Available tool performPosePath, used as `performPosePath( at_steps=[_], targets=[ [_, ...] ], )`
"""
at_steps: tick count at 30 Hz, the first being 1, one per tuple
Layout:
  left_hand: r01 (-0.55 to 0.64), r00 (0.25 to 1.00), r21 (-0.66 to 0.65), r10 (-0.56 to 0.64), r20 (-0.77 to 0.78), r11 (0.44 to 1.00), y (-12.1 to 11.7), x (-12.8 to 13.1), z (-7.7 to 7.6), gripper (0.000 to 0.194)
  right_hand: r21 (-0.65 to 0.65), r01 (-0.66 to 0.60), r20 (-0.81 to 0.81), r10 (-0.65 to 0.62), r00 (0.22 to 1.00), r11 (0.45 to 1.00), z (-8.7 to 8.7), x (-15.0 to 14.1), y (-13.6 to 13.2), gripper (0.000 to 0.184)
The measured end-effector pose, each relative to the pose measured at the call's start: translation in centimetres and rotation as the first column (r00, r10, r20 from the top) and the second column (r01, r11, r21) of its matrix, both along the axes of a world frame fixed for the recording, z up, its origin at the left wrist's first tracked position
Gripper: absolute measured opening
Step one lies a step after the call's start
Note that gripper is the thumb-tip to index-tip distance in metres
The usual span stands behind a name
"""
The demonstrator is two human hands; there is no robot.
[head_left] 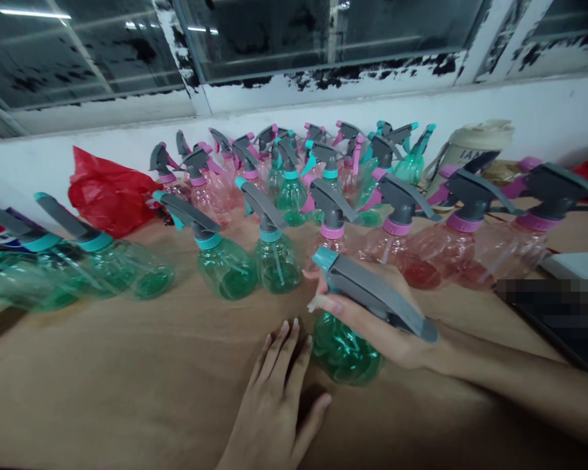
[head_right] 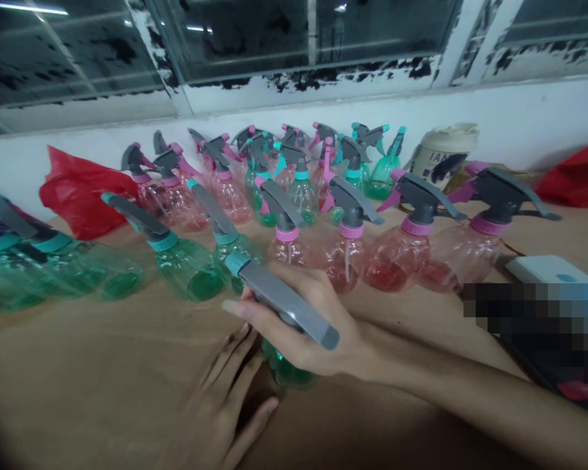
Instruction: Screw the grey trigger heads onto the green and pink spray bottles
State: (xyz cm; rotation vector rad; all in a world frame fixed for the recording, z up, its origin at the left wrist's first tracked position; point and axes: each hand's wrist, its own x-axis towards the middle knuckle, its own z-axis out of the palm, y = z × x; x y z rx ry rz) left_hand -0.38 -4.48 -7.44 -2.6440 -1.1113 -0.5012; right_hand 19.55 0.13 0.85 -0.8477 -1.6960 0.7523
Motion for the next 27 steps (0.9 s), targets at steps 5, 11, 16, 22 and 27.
performPosePath(
  at_steps=[5,11,16,22,27],
  targets=[
    [0.009,1.0,0.029,-0.009,-0.014,1.0,0.2,0.04,0.12,0.054,-0.022,-0.016,-0.004,0.016,1.0,1.0,0.01,0.12,0.35,0.015],
    [0.008,1.0,0.04,-0.007,-0.024,0.999,0.07,0.07,0.29,0.054,-0.037,-0.026,-0.007,0.025,1.0,0.999,-0.42,-0.12,0.58,0.019],
    [0.009,1.0,0.023,-0.009,-0.013,1.0,-0.01,0.04,0.15,0.055,0.024,0.03,0.063,-0.032,0.998,0.999,-0.29,-0.15,0.37,0.01],
    [0.016,0.999,-0.035,-0.015,0.038,0.999,0.02,0.05,0.12,0.057,0.021,0.036,0.089,-0.037,0.995,0.999,-0.57,-0.06,0.49,0.01],
    [0.007,1.0,-0.03,-0.006,0.016,1.0,-0.08,0.06,0.26,0.056,0.014,0.039,0.075,-0.04,0.996,0.999,-0.74,-0.08,0.44,0.01]
  ],
)
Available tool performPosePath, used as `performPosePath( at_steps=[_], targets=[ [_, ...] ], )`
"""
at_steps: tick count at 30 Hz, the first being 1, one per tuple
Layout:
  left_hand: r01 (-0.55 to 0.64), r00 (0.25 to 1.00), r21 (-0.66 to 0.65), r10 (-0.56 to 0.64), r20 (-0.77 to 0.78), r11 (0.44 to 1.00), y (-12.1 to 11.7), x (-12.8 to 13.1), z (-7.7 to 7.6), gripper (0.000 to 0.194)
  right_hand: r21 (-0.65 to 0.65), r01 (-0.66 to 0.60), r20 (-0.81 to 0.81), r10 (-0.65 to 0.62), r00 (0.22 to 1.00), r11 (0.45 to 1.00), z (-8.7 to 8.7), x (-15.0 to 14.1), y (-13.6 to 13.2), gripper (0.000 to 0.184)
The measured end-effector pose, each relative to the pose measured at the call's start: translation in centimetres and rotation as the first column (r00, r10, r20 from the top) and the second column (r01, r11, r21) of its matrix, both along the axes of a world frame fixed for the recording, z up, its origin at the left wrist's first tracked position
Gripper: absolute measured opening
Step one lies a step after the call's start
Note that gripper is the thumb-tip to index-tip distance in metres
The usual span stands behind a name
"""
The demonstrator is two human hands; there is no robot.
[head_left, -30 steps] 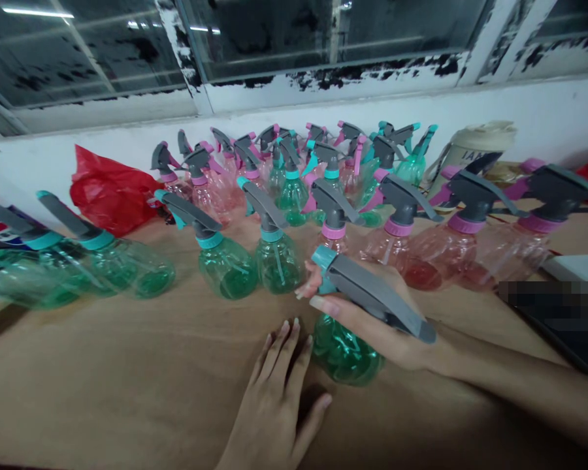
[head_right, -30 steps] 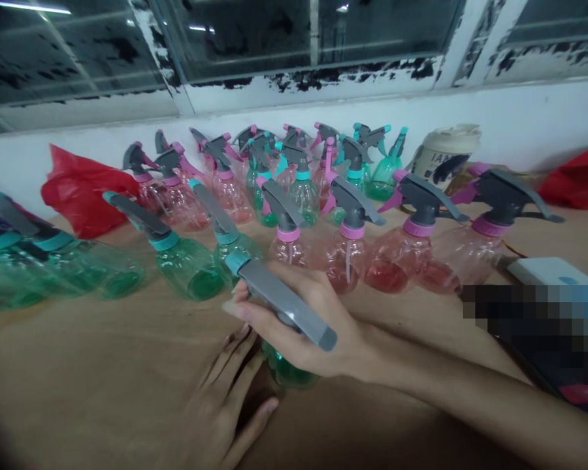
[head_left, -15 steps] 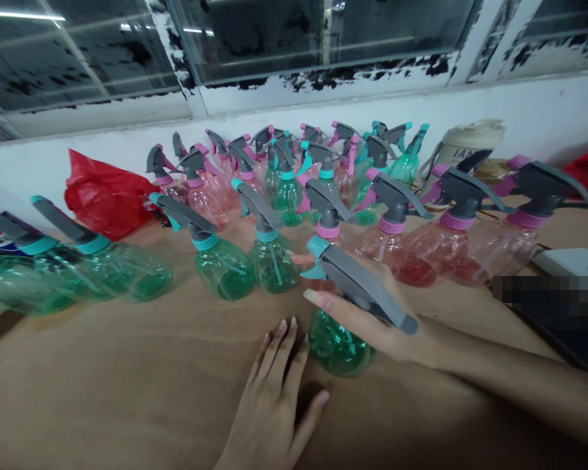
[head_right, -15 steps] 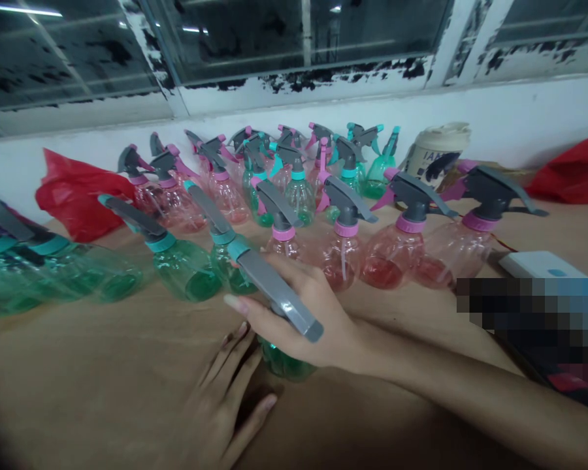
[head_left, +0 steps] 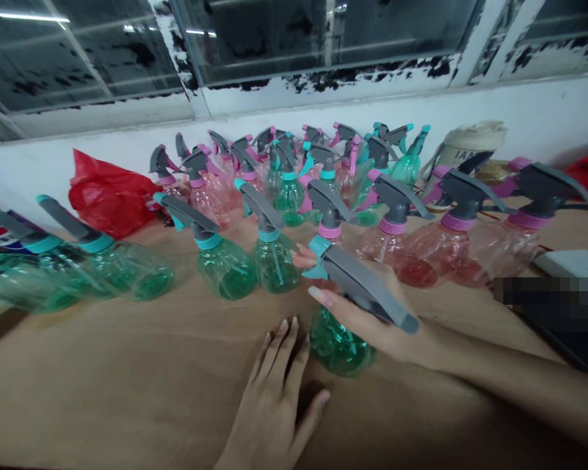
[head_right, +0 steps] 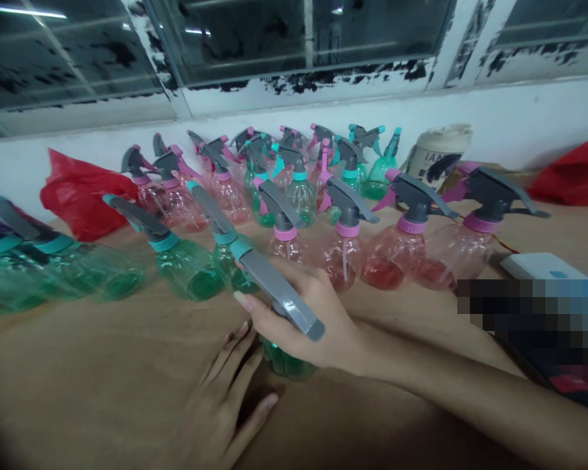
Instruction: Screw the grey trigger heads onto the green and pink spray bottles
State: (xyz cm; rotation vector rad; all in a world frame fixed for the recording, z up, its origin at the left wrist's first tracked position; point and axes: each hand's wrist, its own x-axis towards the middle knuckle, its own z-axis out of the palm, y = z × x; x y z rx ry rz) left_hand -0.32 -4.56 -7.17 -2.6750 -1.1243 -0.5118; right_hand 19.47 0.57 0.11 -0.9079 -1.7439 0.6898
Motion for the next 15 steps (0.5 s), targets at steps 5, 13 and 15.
performPosePath(
  at_steps=[5,13,15],
  targets=[
    [0.002,1.0,0.043,-0.001,-0.012,0.999,-0.02,-0.03,-0.07,0.054,-0.001,0.005,0.015,-0.005,1.0,1.0,0.05,0.03,-0.09,0.011],
    [0.011,1.0,0.005,-0.011,0.014,1.0,0.07,0.01,-0.1,0.054,-0.048,-0.095,-0.087,0.091,0.992,0.994,-0.65,0.21,0.21,0.029],
    [0.009,1.0,-0.005,-0.009,0.01,1.0,0.13,0.07,-0.06,0.055,-0.053,-0.098,-0.101,0.092,0.991,0.994,-0.65,0.15,0.31,0.028]
  ],
)
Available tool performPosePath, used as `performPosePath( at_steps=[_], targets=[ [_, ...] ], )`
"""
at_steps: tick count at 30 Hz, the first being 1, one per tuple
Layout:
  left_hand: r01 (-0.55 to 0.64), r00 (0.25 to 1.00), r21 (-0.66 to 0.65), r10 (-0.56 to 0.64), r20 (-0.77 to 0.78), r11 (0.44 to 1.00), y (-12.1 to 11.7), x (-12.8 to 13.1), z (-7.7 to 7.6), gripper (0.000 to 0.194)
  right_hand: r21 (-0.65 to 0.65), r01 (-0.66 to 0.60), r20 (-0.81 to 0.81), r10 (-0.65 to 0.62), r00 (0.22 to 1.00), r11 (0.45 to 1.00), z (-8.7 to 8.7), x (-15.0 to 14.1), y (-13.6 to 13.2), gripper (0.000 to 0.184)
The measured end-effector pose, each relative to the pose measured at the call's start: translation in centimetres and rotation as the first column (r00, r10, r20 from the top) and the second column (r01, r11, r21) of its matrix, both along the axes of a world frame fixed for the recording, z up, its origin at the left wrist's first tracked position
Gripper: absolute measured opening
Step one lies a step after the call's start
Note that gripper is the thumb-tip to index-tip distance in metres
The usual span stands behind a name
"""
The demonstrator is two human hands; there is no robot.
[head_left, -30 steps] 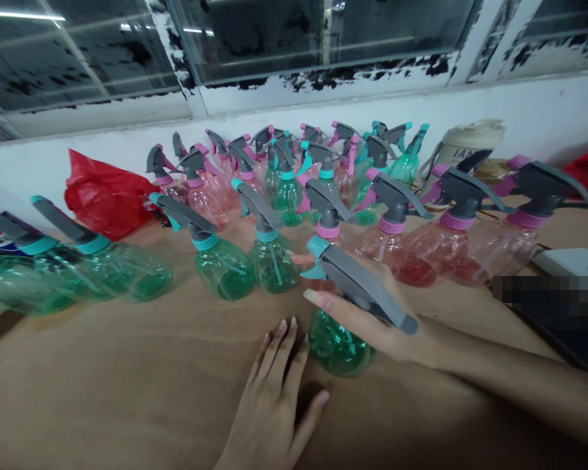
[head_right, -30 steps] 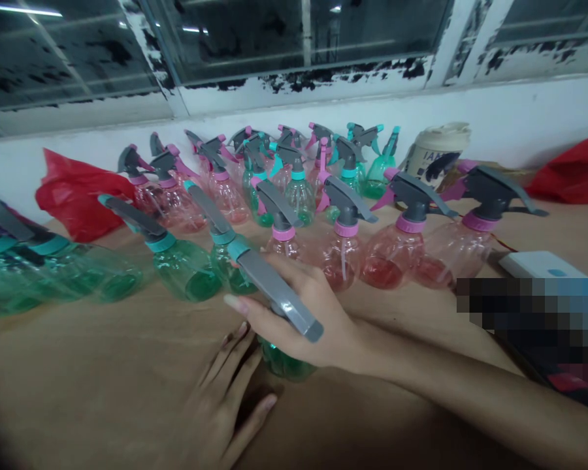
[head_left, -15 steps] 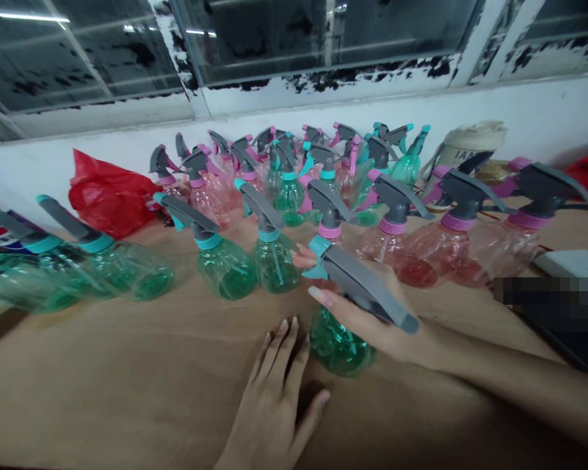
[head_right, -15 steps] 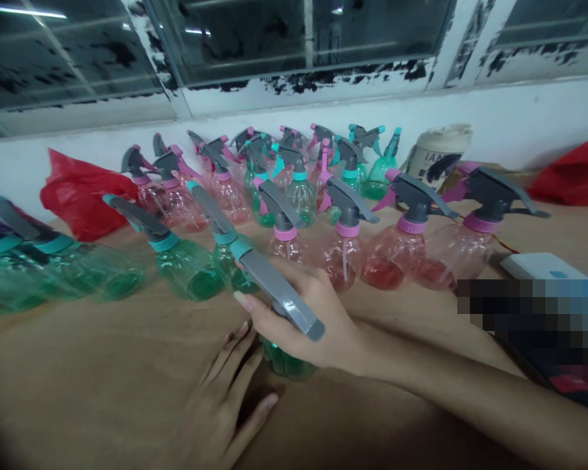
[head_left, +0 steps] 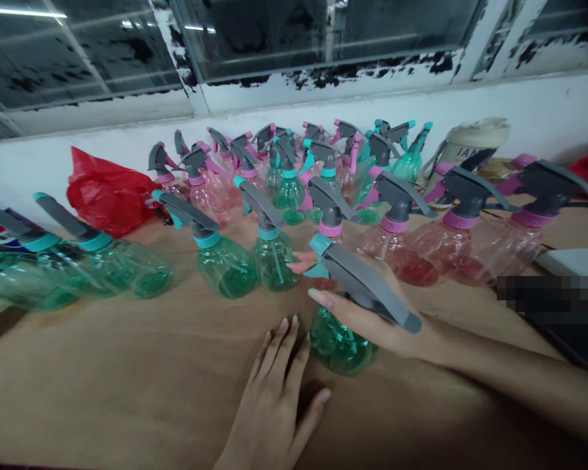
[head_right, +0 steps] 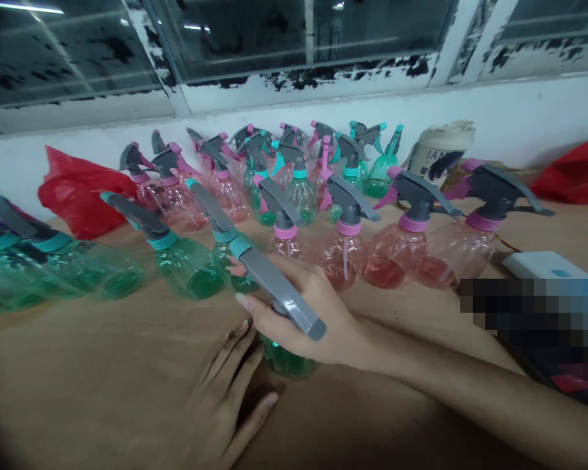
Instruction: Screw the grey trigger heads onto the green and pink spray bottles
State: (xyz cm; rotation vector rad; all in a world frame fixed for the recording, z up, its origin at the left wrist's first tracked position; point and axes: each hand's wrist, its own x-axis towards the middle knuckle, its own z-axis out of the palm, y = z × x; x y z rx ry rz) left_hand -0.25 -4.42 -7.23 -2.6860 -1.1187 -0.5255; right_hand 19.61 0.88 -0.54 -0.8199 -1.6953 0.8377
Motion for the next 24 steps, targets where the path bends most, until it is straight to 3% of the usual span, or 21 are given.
performPosePath(
  at_steps=[6,10,15,17,24],
  targets=[
    [-0.011,1.0,-0.01,0.011,0.005,1.0,-0.1,-0.1,0.0,0.056,0.04,0.07,0.035,-0.071,0.997,0.997,0.7,-0.3,0.1,0.009],
    [-0.011,1.0,-0.01,0.011,-0.012,1.0,-0.2,-0.1,0.0,0.055,0.084,0.114,0.079,-0.12,0.99,0.99,1.1,-0.3,0.0,0.02],
    [-0.021,1.0,0.005,0.021,-0.016,1.0,-0.2,0.0,0.1,0.056,0.014,0.029,0.041,-0.03,0.999,0.999,1.4,-0.3,-0.3,0.013],
    [-0.022,1.0,-0.001,0.022,-0.017,1.0,-0.1,0.0,0.0,0.058,-0.007,0.026,0.025,-0.026,0.999,1.0,1.6,-0.3,-0.5,0.023],
    [-0.034,0.998,-0.093,0.039,0.047,0.995,-0.5,-0.2,-0.1,0.087,0.022,0.034,-0.005,-0.033,0.999,0.999,1.7,-0.5,-1.1,0.038]
  ],
)
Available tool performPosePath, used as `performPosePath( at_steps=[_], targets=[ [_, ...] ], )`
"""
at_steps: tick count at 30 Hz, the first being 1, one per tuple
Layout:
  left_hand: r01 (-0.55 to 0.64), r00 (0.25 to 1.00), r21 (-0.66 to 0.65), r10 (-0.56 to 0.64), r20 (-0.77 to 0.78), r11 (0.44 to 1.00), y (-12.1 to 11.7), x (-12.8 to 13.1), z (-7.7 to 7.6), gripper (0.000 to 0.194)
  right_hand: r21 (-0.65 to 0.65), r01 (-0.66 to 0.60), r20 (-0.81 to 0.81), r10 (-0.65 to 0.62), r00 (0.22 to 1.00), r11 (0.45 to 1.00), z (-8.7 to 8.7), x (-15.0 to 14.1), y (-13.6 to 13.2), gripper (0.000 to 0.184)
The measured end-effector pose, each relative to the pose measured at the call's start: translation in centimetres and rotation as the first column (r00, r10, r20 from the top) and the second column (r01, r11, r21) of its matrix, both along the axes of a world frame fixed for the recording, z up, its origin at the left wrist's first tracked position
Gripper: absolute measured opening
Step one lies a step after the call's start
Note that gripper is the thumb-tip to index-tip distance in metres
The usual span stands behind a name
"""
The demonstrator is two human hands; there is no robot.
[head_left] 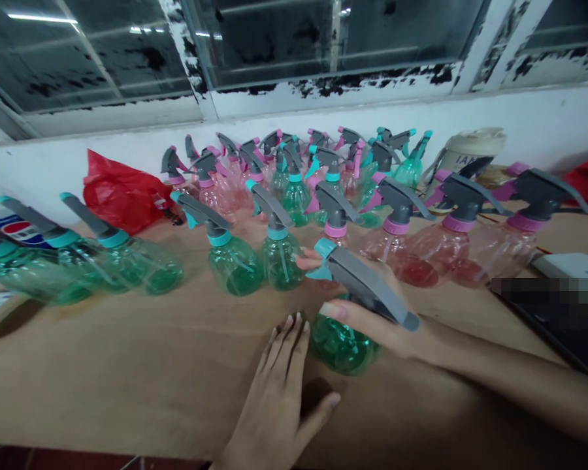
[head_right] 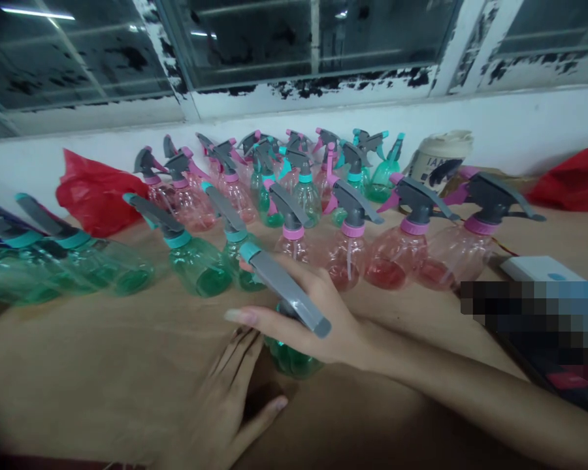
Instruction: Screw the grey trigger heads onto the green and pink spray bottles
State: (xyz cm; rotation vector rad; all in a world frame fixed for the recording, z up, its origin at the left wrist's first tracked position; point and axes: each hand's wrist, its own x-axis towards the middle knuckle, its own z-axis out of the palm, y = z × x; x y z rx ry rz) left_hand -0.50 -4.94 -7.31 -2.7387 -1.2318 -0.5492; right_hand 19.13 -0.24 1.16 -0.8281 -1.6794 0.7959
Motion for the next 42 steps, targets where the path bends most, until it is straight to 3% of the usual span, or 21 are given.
performPosePath(
  at_steps=[4,8,16,19,24,26,29,31,33,35,38,40,42],
  targets=[
    [-0.037,0.995,-0.084,0.044,0.09,0.996,-0.7,-0.6,0.5,0.096,0.039,-0.022,0.011,0.022,1.0,0.999,0.2,-1.7,-0.2,0.034],
    [-0.127,0.963,-0.164,0.161,0.216,0.978,-1.5,-2.3,0.8,0.094,0.058,-0.105,0.018,0.104,0.994,0.993,0.2,-4.9,0.1,0.038],
    [-0.278,0.836,-0.099,0.291,0.465,0.955,-1.9,-7.2,1.0,0.078,0.034,-0.234,0.023,0.233,0.972,0.972,0.9,-12.9,0.8,0.041],
    [-0.299,0.826,-0.091,0.306,0.474,0.95,-1.8,-9.4,1.3,0.067,0.053,-0.3,0.141,0.291,0.946,0.952,1.5,-14.5,1.3,0.045],
    [-0.28,0.832,-0.143,0.314,0.457,0.949,-1.1,-12.7,2.1,0.066,0.087,-0.396,0.423,0.326,0.845,0.914,2.6,-14.1,2.3,0.08],
    [-0.293,0.82,-0.154,0.331,0.467,0.944,-0.2,-13.7,2.4,0.068,0.113,-0.334,0.495,0.239,0.835,0.936,3.5,-13.3,2.5,0.076],
    [-0.311,0.826,-0.113,0.327,0.459,0.944,1.7,-14.7,2.7,0.067,0.244,-0.167,0.528,0.014,0.849,0.955,5.4,-12.1,3.0,0.043],
    [-0.329,0.827,-0.067,0.322,0.462,0.942,3.3,-15.2,2.7,0.068,0.391,-0.072,0.508,-0.15,0.848,0.918,6.8,-11.6,3.7,0.027],
    [-0.349,0.825,-0.046,0.33,0.459,0.936,5.0,-15.6,2.6,0.069,0.543,0.029,0.468,-0.331,0.819,0.839,7.9,-11.4,4.7,0.021],
    [-0.359,0.831,-0.029,0.333,0.445,0.933,6.6,-15.8,2.5,0.071,0.619,0.119,0.467,-0.485,0.74,0.777,8.6,-11.5,6.0,0.026],
    [-0.361,0.851,0.003,0.328,0.411,0.933,8.5,-15.8,2.4,0.071,0.666,0.175,0.533,-0.626,0.569,0.725,8.7,-12.1,8.0,0.044],
    [-0.37,0.861,0.031,0.33,0.387,0.928,9.5,-15.8,2.6,0.072,0.673,0.173,0.599,-0.667,0.442,0.719,8.4,-12.7,9.1,0.049],
    [-0.386,0.867,0.06,0.341,0.363,0.92,10.1,-15.6,2.9,0.071,0.643,0.154,0.675,-0.65,0.347,0.75,8.0,-13.3,9.9,0.048]
  ],
)
